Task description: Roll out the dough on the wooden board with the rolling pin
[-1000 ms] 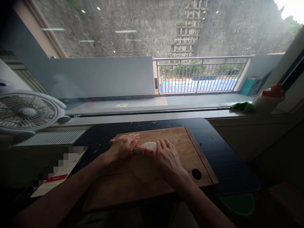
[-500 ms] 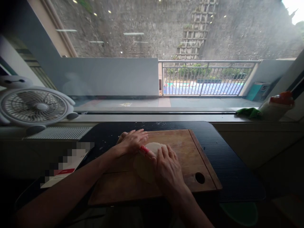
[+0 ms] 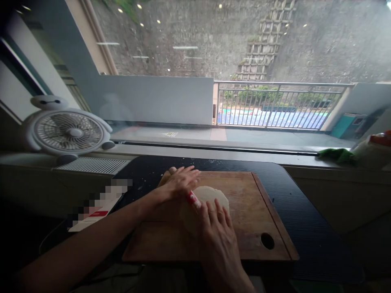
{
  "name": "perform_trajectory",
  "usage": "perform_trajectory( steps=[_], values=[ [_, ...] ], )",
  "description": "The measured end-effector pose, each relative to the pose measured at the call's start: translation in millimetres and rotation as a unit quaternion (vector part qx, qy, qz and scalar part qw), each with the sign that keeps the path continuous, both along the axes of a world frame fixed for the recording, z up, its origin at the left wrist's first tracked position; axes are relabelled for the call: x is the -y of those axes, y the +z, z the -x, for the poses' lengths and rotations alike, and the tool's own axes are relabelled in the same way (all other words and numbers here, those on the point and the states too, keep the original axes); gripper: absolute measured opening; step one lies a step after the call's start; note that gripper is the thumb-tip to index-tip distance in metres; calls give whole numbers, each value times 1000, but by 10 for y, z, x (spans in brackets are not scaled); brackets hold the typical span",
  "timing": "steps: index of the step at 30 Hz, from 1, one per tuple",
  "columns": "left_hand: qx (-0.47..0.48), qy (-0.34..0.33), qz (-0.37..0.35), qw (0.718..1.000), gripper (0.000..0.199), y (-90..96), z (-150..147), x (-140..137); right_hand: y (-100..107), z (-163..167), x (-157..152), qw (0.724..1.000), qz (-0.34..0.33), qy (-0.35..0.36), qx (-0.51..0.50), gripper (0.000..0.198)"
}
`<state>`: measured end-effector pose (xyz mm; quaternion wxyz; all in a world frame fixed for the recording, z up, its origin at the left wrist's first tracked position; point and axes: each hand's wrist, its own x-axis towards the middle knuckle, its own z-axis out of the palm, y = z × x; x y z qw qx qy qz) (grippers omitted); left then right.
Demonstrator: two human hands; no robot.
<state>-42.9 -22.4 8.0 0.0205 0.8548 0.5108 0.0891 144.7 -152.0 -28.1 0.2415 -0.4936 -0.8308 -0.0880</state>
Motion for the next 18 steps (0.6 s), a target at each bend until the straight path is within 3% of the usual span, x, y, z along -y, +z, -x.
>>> perform_trajectory(
  steps=[5,10,13,15,18],
  values=[
    [28,-3,61,998,62,31,-400,-351,20,-124,-74,998,24,-49,7,44],
    [-12,-38,0,999,49,4,20,-81,-34,299,173,998,1,50,-32,67],
    [-42,-37,-30,998,48,-5,264,80,0,378,227,996,-8,81,-37,75],
    [-40,-20,-22,999,51,-2,231,63,0,281,185,997,-11,65,-30,74],
    [-19,-7,23,1000,57,18,-89,-123,-52,52,89,999,-29,22,-16,64]
  ],
)
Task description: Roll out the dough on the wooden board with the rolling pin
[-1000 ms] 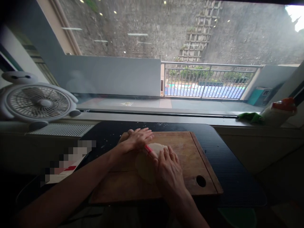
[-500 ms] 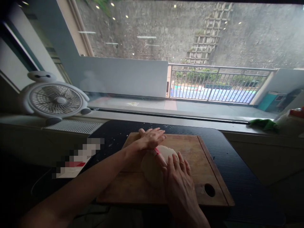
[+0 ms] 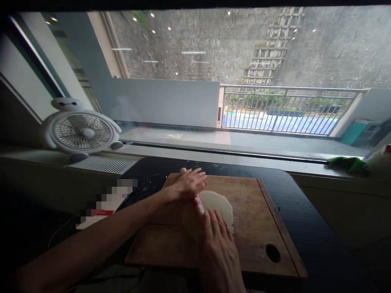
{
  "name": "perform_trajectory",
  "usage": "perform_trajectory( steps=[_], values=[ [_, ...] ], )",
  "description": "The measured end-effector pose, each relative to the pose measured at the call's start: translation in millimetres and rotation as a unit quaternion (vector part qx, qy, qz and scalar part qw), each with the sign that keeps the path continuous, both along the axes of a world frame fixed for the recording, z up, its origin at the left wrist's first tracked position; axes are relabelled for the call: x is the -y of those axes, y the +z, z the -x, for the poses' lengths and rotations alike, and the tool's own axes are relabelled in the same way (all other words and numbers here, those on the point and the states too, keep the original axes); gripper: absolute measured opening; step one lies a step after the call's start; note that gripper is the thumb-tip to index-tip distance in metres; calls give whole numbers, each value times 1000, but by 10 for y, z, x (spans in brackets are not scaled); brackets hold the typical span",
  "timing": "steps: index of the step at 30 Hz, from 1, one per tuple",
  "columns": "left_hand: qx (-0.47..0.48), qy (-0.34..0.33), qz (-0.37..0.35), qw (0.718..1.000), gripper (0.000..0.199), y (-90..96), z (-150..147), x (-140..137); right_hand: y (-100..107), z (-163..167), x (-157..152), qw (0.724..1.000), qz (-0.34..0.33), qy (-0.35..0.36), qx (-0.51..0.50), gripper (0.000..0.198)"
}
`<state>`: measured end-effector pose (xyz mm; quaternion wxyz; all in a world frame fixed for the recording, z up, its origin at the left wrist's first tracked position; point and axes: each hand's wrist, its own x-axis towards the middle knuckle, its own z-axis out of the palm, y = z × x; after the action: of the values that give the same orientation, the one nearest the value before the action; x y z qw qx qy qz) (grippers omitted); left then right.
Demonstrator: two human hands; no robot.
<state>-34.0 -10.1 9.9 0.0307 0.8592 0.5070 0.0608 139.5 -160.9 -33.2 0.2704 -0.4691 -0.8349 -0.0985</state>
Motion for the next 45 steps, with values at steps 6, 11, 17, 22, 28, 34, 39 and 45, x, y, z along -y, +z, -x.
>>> perform_trajectory(
  steps=[6,11,17,22,28,34,39,45],
  values=[
    [26,1,21,999,58,48,-321,-96,-72,23,74,1000,-23,-11,-2,66],
    [27,15,-48,998,54,-27,250,437,-29,194,193,996,-55,67,4,69],
    [37,19,-30,999,55,-5,119,321,-29,-19,-45,999,-39,20,29,55],
    [59,10,-21,998,60,40,-247,-18,-49,-152,-190,997,-53,-40,28,42],
    [35,10,-51,998,51,-18,290,555,-129,-22,1,996,-77,45,17,45],
    [-2,12,-54,998,47,-15,430,636,44,-65,-259,1000,16,-3,8,38],
    [-4,64,22,998,51,76,40,71,295,-108,-675,985,110,-130,9,40],
    [17,25,-20,999,54,-4,177,434,98,-44,-333,998,49,-12,37,43]
  ],
)
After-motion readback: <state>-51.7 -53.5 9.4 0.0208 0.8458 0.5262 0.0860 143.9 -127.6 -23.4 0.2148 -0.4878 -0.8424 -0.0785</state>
